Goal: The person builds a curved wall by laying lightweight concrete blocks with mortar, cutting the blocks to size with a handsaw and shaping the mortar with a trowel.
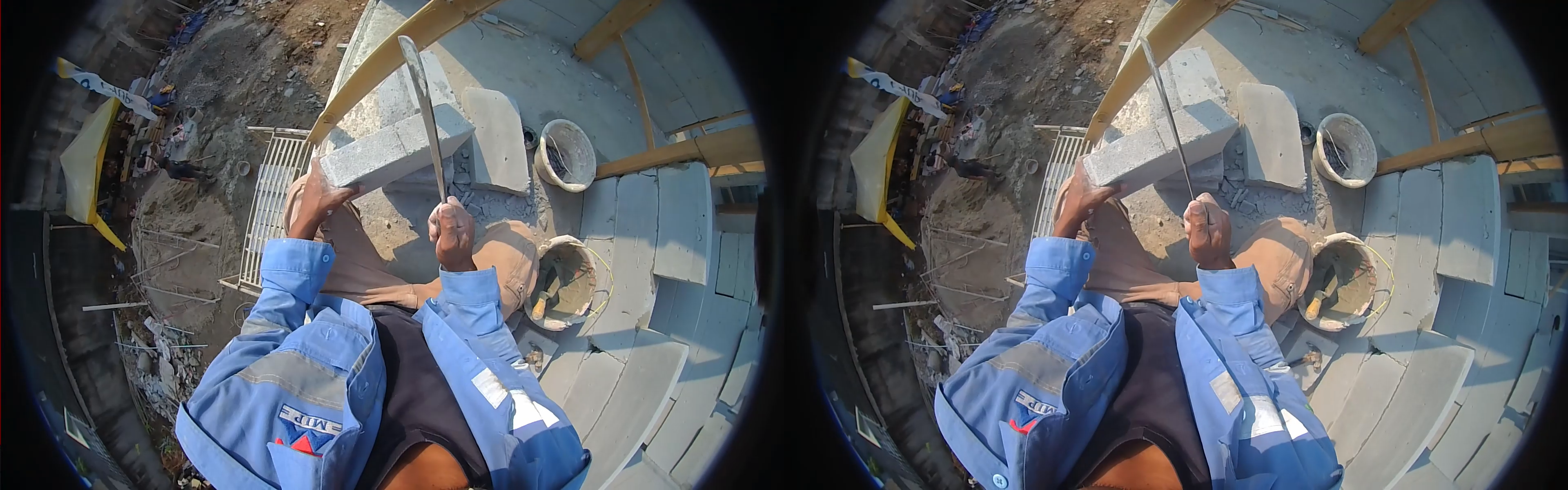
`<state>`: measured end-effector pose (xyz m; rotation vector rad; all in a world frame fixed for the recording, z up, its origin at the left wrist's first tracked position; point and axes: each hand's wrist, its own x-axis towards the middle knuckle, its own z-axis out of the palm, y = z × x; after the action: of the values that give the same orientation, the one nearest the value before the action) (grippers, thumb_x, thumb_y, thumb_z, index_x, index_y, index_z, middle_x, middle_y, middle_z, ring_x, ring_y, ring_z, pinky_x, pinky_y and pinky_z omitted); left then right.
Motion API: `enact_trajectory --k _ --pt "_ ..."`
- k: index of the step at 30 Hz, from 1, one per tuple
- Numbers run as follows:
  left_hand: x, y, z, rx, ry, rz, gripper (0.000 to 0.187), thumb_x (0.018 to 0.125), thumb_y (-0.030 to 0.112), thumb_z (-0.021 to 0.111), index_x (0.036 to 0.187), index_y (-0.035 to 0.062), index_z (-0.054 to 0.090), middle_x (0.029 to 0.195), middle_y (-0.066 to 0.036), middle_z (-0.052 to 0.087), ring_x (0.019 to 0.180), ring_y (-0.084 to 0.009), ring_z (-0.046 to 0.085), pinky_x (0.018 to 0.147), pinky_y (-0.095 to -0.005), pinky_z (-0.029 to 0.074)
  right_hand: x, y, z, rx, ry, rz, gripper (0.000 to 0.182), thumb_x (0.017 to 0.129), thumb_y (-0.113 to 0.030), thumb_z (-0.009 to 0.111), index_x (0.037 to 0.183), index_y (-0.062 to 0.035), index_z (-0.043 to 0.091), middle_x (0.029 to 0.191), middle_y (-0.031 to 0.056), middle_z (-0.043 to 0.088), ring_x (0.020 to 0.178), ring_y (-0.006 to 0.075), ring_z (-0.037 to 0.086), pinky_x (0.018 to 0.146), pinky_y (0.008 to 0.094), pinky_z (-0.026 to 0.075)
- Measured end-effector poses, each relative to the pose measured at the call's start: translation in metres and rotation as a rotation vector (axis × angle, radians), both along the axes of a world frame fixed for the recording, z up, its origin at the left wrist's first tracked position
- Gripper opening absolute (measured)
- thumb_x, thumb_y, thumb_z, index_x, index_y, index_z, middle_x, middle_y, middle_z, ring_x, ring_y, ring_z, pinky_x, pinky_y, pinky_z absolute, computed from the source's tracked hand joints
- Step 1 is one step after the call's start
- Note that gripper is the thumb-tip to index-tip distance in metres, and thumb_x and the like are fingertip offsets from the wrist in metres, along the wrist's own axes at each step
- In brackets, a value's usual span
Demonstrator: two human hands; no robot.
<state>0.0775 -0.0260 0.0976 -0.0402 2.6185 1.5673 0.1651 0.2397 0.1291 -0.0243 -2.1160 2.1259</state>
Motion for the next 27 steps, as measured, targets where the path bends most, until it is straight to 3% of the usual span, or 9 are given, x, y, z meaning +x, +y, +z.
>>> enact_trajectory --k 2,5,7,12,14,16,19,22,27 --pt "0.0 -0.001 -0.006 0.048 -0.002 -0.006 0.094 0.066 0.027 0.095 0.133 -0.0043 0.037 0.126 -0.021 0.058 0.118 -0.0286 0.059 0.102 -0.0367 0.046 -0.007 0.008 -0.015 0.077 0.027 -0.01 0.063 0.097 -0.065 0.048 0.07 -0.0085 0.05 0.057 -0.0003 0.046 0.048 0.0076 0.045 0.043 0.0244 0.033" --pt "-0.004 0.0 -0.012 0.146 0.014 -0.033 0.104 0.064 0.028 0.096 0.141 -0.0035 0.033 0.129 -0.022 0.057 0.122 -0.0296 0.056 0.105 -0.0396 0.044 -0.014 0.017 -0.036 0.138 -0.424 0.105 0.063 0.096 -0.067 0.05 0.071 -0.0084 0.051 0.057 -0.0006 0.045 0.049 0.0073 0.046 0.043 0.0247 0.034" --pt "0.006 0.0 -0.021 0.011 0.259 -0.027 0.111 0.062 0.033 0.097 0.141 -0.005 0.03 0.135 -0.025 0.054 0.128 -0.0312 0.054 0.108 -0.042 0.043 -0.007 0.013 -0.043 0.112 -0.392 0.073 0.063 0.096 -0.067 0.051 0.072 -0.0081 0.052 0.057 -0.0007 0.045 0.049 0.0073 0.046 0.043 0.0245 0.034" --pt "-0.011 0.002 -0.079 -0.235 0.425 -0.161 0.102 0.067 0.032 0.095 0.142 -0.0013 0.035 0.135 -0.018 0.055 0.127 -0.0314 0.054 0.108 -0.0406 0.042 0.021 0.015 -0.038 -0.061 -0.364 -0.021 0.063 0.097 -0.064 0.05 0.07 -0.0076 0.054 0.056 -0.0003 0.05 0.047 0.0091 0.048 0.044 0.0262 0.036" --pt "-0.012 0.006 -0.054 0.257 0.21 -0.086 0.095 0.069 0.031 0.093 0.139 -0.0019 0.039 0.133 -0.017 0.056 0.125 -0.0302 0.055 0.107 -0.039 0.043 0.026 0.021 -0.035 -0.044 -0.352 -0.04 0.063 0.097 -0.065 0.05 0.07 -0.0077 0.054 0.055 -0.0001 0.05 0.047 0.0096 0.049 0.044 0.0267 0.036" --pt "-0.008 0.005 -0.041 0.25 0.223 -0.07 0.09 0.072 0.028 0.092 0.139 -0.0029 0.041 0.131 -0.017 0.058 0.121 -0.0289 0.058 0.104 -0.0392 0.046 0.033 0.026 -0.035 -0.013 -0.349 -0.092 0.064 0.097 -0.065 0.049 0.069 -0.0077 0.054 0.055 0.0 0.049 0.047 0.0096 0.048 0.044 0.0269 0.036" --pt "-0.001 0.003 -0.031 0.712 -0.159 0.157 0.079 0.079 0.029 0.085 0.138 -0.0031 0.044 0.122 -0.019 0.063 0.113 -0.0278 0.062 0.099 -0.0415 0.05 0.04 0.031 -0.031 -0.019 -0.361 -0.122 0.064 0.098 -0.064 0.049 0.068 -0.0077 0.054 0.055 0.0007 0.049 0.048 0.0098 0.048 0.044 0.0271 0.035" --pt "-0.009 -0.013 -0.078 0.756 -0.488 0.297 0.069 0.083 0.051 0.073 0.131 0.0034 0.058 0.118 -0.015 0.067 0.1 -0.0281 0.066 0.093 -0.0414 0.051 0.042 0.035 -0.041 -0.012 -0.338 -0.107 0.062 0.099 -0.062 0.048 0.07 -0.0078 0.054 0.055 0.0012 0.049 0.048 0.01 0.048 0.044 0.0275 0.036" --pt "-0.048 -0.023 -0.099 0.832 -0.696 0.307 0.062 0.085 0.054 0.07 0.125 0.0073 0.063 0.113 -0.014 0.07 0.1 -0.0297 0.066 0.09 -0.0425 0.051 0.034 0.021 -0.067 0.023 -0.403 -0.022 0.061 0.098 -0.063 0.048 0.073 -0.0074 0.053 0.056 0.0007 0.049 0.047 0.0109 0.049 0.044 0.0287 0.037"
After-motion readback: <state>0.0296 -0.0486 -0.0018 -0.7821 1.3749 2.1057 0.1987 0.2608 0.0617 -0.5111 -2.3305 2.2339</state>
